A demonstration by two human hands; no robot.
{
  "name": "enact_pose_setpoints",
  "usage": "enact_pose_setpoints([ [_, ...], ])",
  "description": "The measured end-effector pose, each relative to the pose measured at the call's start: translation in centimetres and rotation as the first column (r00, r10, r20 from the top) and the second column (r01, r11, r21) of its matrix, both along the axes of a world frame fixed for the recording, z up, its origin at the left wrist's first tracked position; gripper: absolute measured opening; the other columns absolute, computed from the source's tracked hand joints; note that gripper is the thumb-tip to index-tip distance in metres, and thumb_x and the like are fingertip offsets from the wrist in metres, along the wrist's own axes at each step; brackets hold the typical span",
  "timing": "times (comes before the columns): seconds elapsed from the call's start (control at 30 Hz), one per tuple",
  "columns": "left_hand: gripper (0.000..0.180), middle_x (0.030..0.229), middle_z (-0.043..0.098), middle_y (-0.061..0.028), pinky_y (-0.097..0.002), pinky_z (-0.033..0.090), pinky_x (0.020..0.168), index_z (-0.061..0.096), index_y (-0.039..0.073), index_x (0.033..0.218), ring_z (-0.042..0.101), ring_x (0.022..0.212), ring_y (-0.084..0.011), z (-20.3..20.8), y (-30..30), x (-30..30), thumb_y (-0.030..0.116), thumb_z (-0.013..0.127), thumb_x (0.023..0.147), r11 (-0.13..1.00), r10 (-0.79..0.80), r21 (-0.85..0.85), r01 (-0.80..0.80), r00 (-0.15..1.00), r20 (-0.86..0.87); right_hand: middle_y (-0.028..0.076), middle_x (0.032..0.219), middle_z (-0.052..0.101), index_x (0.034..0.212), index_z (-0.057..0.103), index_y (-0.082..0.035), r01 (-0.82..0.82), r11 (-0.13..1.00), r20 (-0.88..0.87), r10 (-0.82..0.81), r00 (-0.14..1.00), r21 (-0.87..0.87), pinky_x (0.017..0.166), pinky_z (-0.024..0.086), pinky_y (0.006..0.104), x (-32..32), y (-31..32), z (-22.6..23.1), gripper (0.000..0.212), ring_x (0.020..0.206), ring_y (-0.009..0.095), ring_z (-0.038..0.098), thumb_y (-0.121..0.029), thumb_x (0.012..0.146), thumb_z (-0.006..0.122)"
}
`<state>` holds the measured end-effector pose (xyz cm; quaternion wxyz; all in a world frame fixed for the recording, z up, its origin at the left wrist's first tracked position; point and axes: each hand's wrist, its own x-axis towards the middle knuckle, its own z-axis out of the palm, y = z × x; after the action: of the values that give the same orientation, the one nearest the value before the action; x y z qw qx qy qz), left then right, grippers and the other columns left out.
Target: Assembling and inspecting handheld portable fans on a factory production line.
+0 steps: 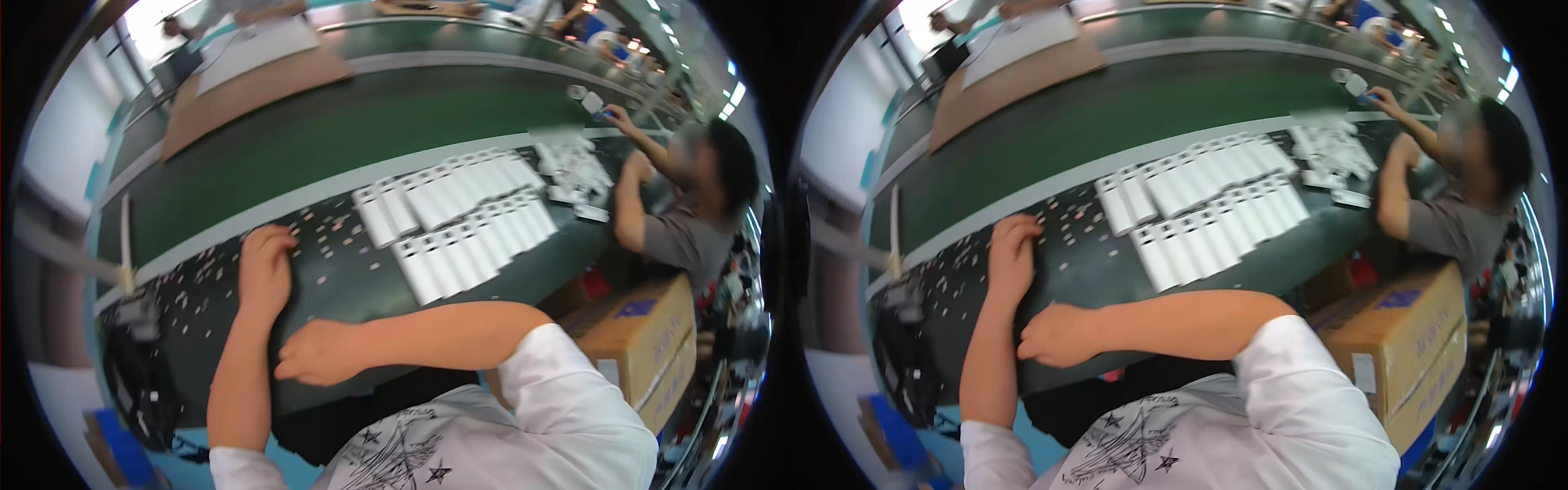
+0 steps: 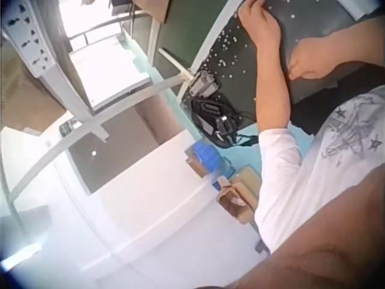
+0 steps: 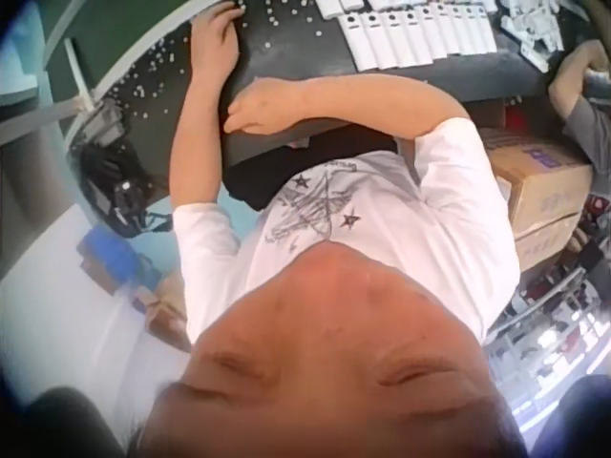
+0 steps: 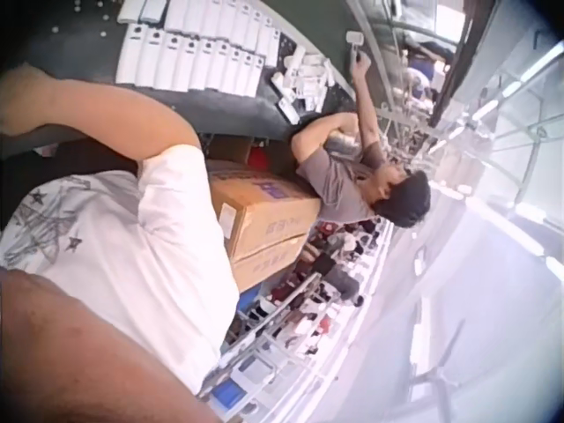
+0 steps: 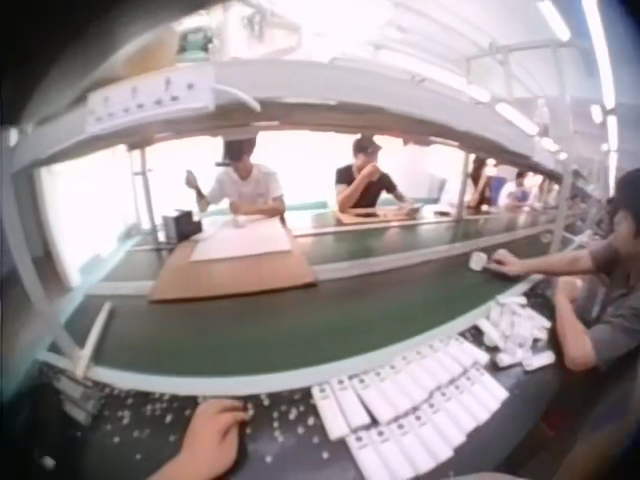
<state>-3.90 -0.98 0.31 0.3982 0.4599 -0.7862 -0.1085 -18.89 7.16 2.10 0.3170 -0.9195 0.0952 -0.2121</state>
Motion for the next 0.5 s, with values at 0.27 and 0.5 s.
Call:
enact_pose_setpoints([
  [0.27,0.024,0.117,0.065,-0.0133,-0.0420,0.046,0.100,0.071,0.003,0.105,0.057,0.115,-0.0340,-0.1,0.8,0.7,-0.003,0.056,0.087,0.993,0.102,0.053,-0.107,0.990,0.093,0.011,0.084,0.062,0.097,0.065,-0.008,-0.020,1.000,0.042,0.020,0.999,0.018,0.073,0.053,0.0449,1.2,0.4,-2.2,0.014,0.085,0.032,0.065,-0.015,0.085,0.059],
  [0.5,0.027,0.133,0.056,-0.0141,-0.0439,0.038,0.109,0.067,0.004,0.116,0.045,0.131,-0.0356,-0.2,1.3,1.1,0.004,0.058,0.090,0.988,0.106,0.089,-0.126,0.974,0.202,0.010,0.083,0.062,0.095,0.065,-0.008,-0.028,1.000,0.026,0.028,0.999,-0.007,0.072,0.052,0.0446,1.7,0.5,-2.3,0.014,0.084,0.032,0.065,-0.016,0.085,0.060],
])
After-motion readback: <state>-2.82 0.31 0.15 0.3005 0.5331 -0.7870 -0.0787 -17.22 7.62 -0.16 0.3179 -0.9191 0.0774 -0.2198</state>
